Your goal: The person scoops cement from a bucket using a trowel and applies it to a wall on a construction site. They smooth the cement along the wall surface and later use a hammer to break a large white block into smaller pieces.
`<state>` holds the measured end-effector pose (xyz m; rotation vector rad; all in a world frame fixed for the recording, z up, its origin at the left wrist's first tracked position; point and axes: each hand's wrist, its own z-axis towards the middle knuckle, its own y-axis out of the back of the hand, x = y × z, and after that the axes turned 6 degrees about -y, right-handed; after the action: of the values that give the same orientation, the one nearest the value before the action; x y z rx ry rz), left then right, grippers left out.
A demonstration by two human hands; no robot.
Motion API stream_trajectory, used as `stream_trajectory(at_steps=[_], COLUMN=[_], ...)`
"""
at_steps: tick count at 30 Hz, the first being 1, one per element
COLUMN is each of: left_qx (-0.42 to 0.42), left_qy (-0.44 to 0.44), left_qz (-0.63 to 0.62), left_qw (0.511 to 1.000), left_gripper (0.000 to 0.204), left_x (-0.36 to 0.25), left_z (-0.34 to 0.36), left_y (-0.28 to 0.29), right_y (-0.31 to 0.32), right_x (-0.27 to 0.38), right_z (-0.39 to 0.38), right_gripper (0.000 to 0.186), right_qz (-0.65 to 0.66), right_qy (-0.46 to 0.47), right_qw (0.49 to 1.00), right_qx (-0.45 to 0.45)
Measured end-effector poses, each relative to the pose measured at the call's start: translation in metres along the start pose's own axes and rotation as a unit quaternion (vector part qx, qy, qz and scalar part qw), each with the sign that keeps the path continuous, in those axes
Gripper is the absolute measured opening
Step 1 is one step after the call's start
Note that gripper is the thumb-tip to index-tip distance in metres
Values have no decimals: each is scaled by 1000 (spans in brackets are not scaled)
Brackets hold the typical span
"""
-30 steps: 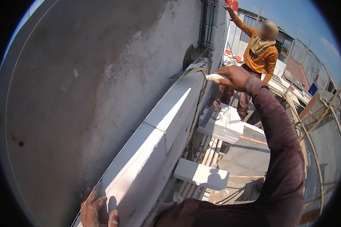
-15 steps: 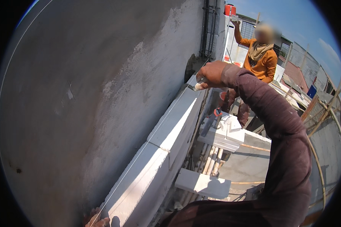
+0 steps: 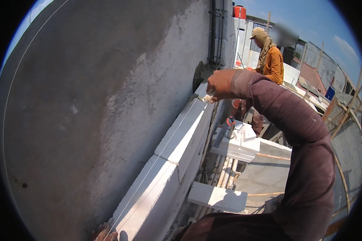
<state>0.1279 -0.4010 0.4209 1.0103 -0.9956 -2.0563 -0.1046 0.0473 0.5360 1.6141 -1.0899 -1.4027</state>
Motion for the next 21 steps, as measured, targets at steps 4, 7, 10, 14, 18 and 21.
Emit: stream_trajectory(at_steps=[4,7,10,14,18,21], left_qx=[7,-15,-23,-17,-12,-7], left_qy=[-22,-42,-43,-48,-47,-42], left_qz=[9,-9,-46,-37,-33,-33], left_qw=[1000,999,998,998,998,999], left_gripper=[34,34,34,33,33,33], left_x=[3,4,5,3,1,-1], left_z=[-2,-4,-3,0,0,0], left_y=[2,-1,-2,2,2,1], right_y=[22,24,-13,-73,-101,-102], right_x=[-16,-61,-100,-116,-112,-101], right_z=[-54,-98,-118,-106,-78,-46], right_gripper=[43,44,44,44,40,42], right_qz=[41,82,250,619,725,826], right_qy=[-19,5,20,-31,-20,-38], right_qw=[999,996,967,768,663,522], right_qx=[-20,-29,-38,160,185,209])
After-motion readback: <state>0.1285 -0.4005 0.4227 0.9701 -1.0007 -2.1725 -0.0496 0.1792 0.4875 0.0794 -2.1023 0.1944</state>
